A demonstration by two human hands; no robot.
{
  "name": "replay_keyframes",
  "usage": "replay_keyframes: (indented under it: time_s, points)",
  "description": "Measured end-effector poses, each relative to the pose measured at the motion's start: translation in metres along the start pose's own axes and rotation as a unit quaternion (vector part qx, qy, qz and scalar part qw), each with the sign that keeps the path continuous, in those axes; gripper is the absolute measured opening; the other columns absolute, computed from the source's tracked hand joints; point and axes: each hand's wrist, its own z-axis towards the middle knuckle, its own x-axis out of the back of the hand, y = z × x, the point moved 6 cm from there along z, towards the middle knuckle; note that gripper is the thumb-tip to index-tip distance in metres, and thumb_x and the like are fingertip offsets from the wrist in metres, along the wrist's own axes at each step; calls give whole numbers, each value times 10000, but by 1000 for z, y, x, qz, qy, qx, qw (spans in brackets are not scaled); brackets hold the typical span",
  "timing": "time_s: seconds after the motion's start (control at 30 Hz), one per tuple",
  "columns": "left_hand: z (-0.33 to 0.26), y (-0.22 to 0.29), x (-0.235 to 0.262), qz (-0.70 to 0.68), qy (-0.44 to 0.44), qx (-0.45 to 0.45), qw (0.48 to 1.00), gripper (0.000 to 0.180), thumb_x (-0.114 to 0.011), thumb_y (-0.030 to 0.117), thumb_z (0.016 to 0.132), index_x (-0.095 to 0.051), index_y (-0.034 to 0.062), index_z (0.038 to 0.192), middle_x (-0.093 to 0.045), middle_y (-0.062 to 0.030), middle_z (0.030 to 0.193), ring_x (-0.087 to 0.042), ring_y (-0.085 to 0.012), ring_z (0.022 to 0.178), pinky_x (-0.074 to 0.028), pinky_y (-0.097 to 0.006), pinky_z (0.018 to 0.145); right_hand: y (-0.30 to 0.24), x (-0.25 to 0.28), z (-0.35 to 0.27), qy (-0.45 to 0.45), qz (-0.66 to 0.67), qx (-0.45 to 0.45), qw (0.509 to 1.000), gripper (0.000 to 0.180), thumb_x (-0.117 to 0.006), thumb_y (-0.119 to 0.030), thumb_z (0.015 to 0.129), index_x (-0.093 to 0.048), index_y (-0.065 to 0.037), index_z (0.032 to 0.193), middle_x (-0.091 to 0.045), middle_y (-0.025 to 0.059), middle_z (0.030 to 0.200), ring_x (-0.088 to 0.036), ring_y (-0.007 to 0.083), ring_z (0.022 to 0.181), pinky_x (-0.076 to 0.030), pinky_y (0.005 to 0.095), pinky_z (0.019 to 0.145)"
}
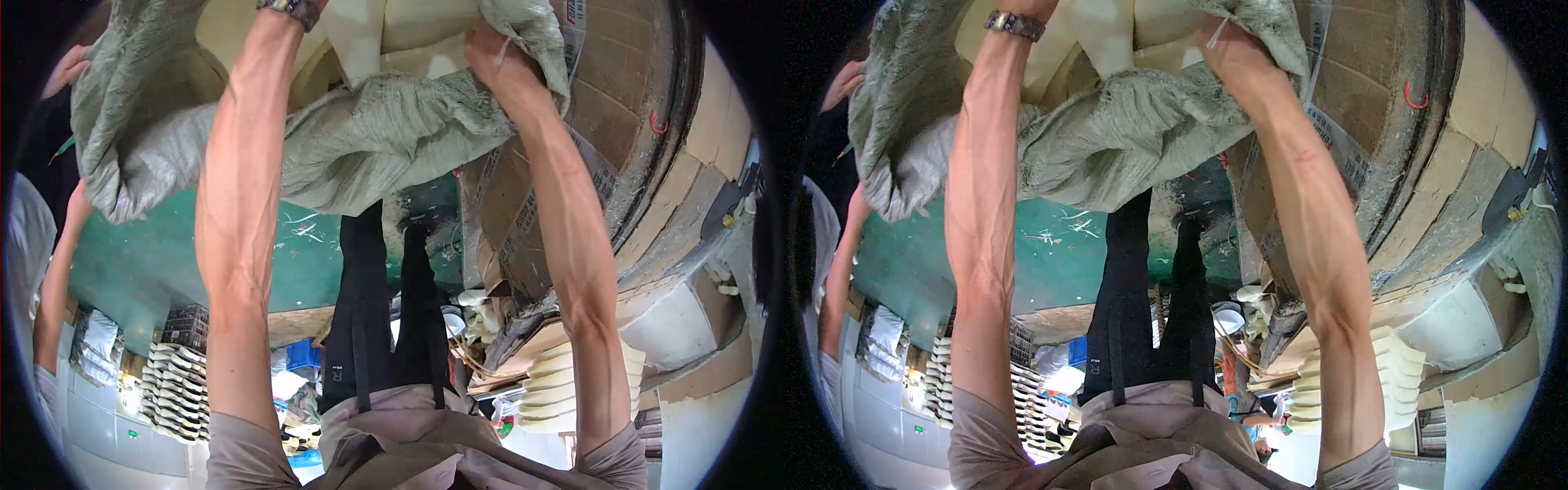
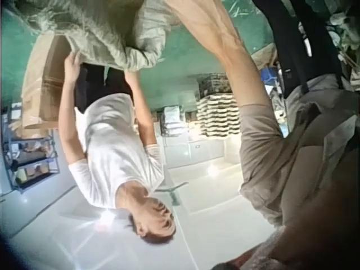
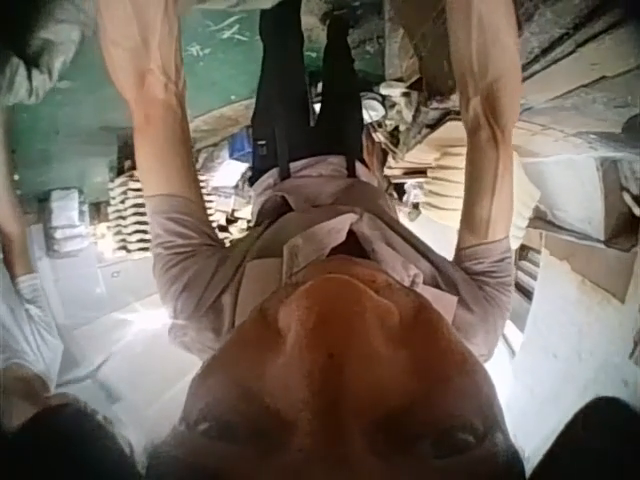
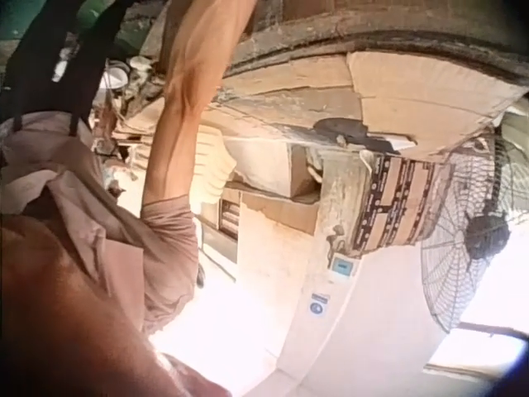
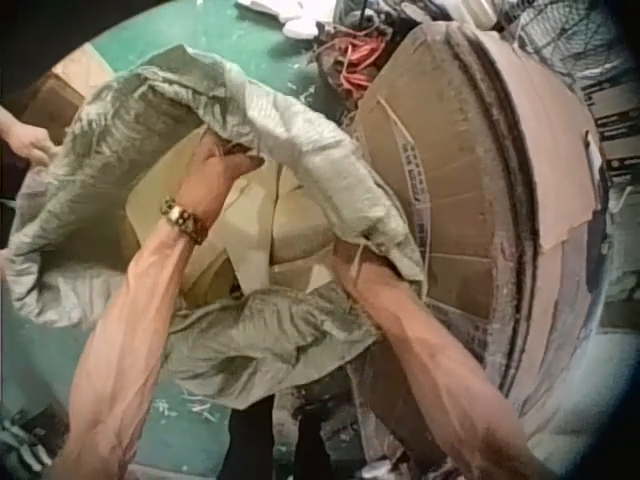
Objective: Unpacking foam seat inserts from a large bag and organizing them onto a workbench.
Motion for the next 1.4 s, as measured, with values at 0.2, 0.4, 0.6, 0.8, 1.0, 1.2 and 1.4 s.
replay_keyframes:
  time_s: [0.2,0.4,0.6,0.8,1.0,1.2,1.4]
  points:
    - [-35,-72,-21,433,60,58,898,300,-610,50,857,-599,-58,1137,-672,-169,1142,-635,-318,1140,-520,-407,865,59,22,6,-148,140,-142,969,237,-667,-199,828,-711,16,919,-692,270,953,-683,386,936,-553,460,801]
    - [-66,-56,-26,273,125,231,925,277,-617,73,865,-614,-62,1107,-680,-185,1109,-650,-321,1093,-527,-412,828,36,-63,-13,-518,373,-140,757,534,-727,-375,784,-657,0,1158,-663,220,1199,-639,345,1121,-508,433,947]
    - [-229,67,8,110,162,397,897,261,-623,97,873,-629,-66,1077,-687,-200,1077,-666,-324,1046,-534,-418,791,-49,-98,-103,-533,476,-242,657,705,-695,-417,837,-502,-100,1437,-508,165,1461,-499,297,1330,-410,411,1100]
    - [-331,16,50,87,104,367,920,304,-657,117,860,-622,-52,1110,-701,-191,1047,-680,-313,1007,-545,-421,787,-131,-107,-126,-485,540,-351,592,750,-686,-434,849,-437,-117,1482,-416,151,1532,-413,292,1397,-359,402,1141]
    - [-460,-121,-28,36,-12,223,974,423,-720,142,827,-597,-21,1196,-722,-162,1010,-697,-290,960,-563,-425,803,-117,-137,-272,-467,527,-374,604,855,-662,-452,875,-259,-161,1571,-174,106,1655,-185,279,1514,-222,393,1222]
    - [-349,-57,-138,376,-288,252,844,306,-638,24,780,-703,29,1079,-703,-203,956,-684,-368,925,-540,-471,841,-77,55,-149,-594,516,-150,599,578,-699,-291,834,-564,-59,1347,-666,238,1147,-643,426,1044,-510,502,907]
    - [-179,102,-86,683,44,-99,722,759,-745,49,750,-451,76,1449,-383,-186,1510,-333,-422,1407,-283,-518,1152,2,90,29,155,454,-211,852,713,-741,-55,766,-464,-139,1417,-534,161,1342,-535,380,1199,-506,454,951]
